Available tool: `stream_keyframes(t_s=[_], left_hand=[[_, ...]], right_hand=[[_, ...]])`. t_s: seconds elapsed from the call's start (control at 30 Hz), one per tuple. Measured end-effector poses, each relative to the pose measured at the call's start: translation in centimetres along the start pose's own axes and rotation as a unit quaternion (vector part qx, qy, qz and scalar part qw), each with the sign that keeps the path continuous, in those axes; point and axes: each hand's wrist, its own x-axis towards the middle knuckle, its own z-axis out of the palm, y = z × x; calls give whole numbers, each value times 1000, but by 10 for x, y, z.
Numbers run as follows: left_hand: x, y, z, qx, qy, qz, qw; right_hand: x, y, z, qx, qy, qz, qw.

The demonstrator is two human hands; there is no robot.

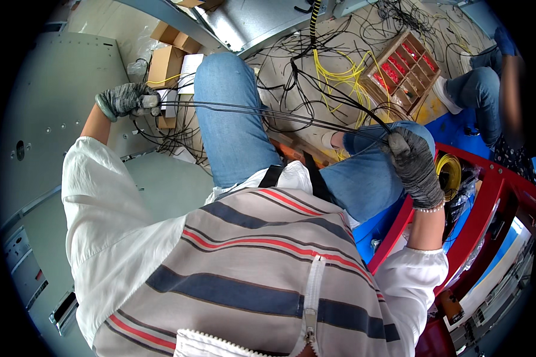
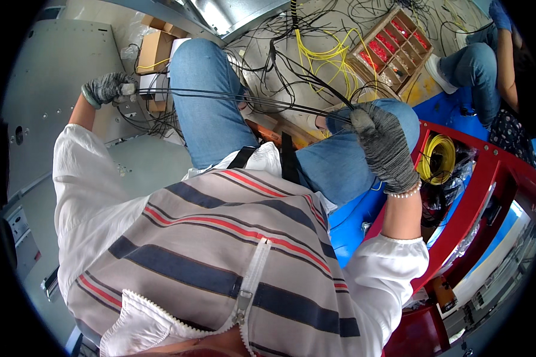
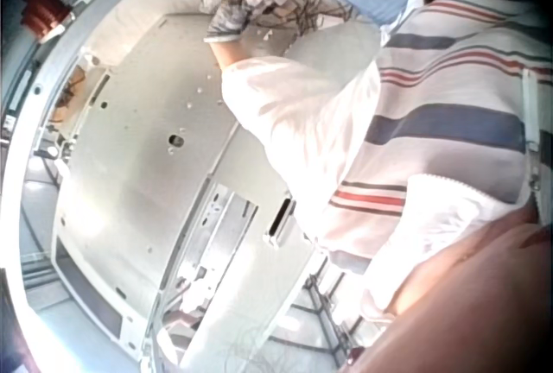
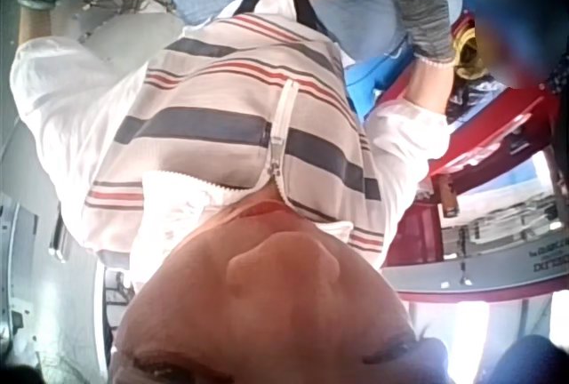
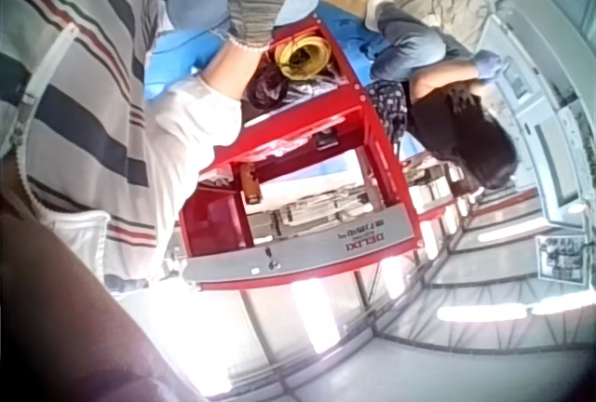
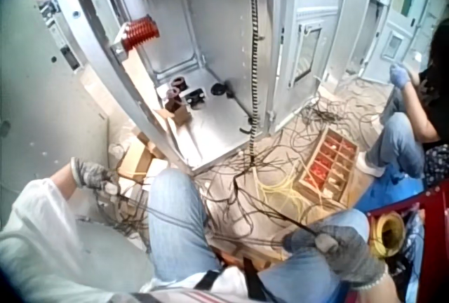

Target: The person sits on the floor and organizes a bundle of black and yellow wires. They separate, align, and bundle the wires by hand, occasionally adjusting their position to reach different sections.

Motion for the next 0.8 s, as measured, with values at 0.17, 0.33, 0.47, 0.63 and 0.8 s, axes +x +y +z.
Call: stream_keyframes(t_s=[0.17, 0.33, 0.47, 0.63, 0.8], left_hand=[[6, 7, 12, 7, 15, 55, 998], [-2, 60, 47, -223, 11, 122, 967], [-2, 72, 57, 42, 206, 234, 949], [0, 39, 30, 501, 381, 149, 762], [-28, 11, -2, 532, 436, 126, 715]], right_hand=[[6, 32, -3, -220, 169, -217, 936], [-21, 6, -16, 170, 35, 156, 972], [-31, 33, -18, 131, 185, 59, 972], [-39, -1, -15, 65, 144, 13, 987], [-38, -13, 0, 77, 170, -61, 981]])
